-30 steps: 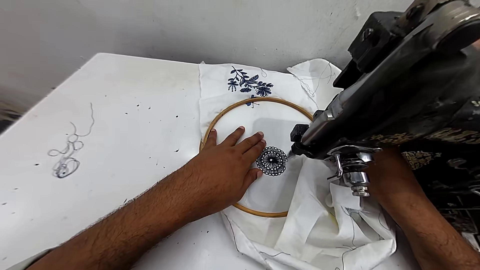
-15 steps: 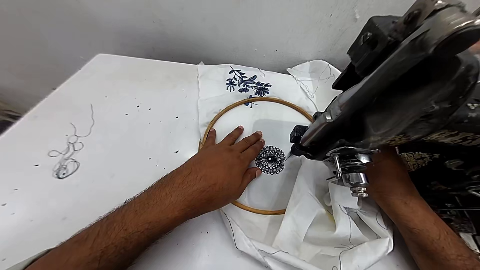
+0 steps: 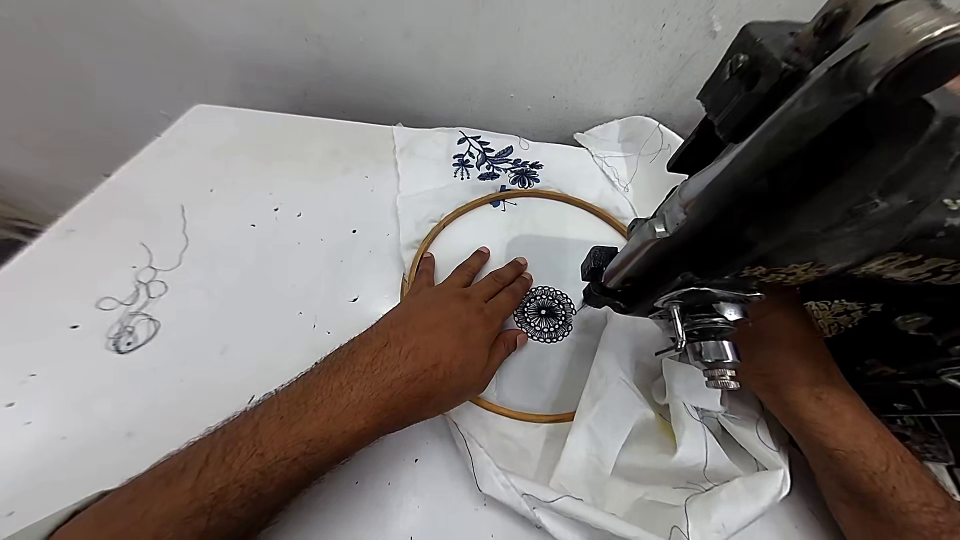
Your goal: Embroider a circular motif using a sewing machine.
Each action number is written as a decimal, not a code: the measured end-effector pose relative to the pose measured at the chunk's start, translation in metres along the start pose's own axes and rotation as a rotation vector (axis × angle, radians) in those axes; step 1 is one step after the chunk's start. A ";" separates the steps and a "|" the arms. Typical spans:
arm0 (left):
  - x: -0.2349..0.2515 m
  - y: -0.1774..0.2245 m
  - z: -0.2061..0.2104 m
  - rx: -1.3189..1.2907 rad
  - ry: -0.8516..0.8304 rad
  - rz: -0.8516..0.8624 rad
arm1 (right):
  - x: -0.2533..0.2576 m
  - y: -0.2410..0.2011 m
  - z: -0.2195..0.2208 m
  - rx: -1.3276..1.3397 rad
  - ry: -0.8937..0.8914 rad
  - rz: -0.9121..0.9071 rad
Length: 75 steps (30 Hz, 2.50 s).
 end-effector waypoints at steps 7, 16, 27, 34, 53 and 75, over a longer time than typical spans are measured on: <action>-0.003 0.001 -0.002 0.002 -0.036 0.004 | -0.002 -0.001 0.001 0.000 -0.014 0.042; 0.000 0.000 0.000 -0.004 0.003 0.011 | -0.001 -0.001 0.000 -0.016 0.007 0.027; 0.004 0.000 0.001 -0.011 0.029 0.012 | 0.002 0.002 -0.001 0.000 0.064 -0.044; 0.004 -0.004 0.001 -0.012 0.028 0.004 | -0.001 -0.001 0.000 0.048 0.088 -0.081; 0.002 -0.001 0.002 -0.001 0.008 0.006 | 0.000 0.002 -0.001 -0.016 0.043 -0.027; 0.004 -0.001 0.002 -0.006 0.027 0.013 | 0.001 0.000 -0.003 0.008 0.036 -0.013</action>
Point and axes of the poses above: each hand's wrist, its own x-axis towards the middle knuckle, its own z-axis out of the palm, y = z × x, the point moved 6 cm from there along x, towards the middle knuckle, and after that the axes turned 1 degree about -y, right-handed, at the moved point
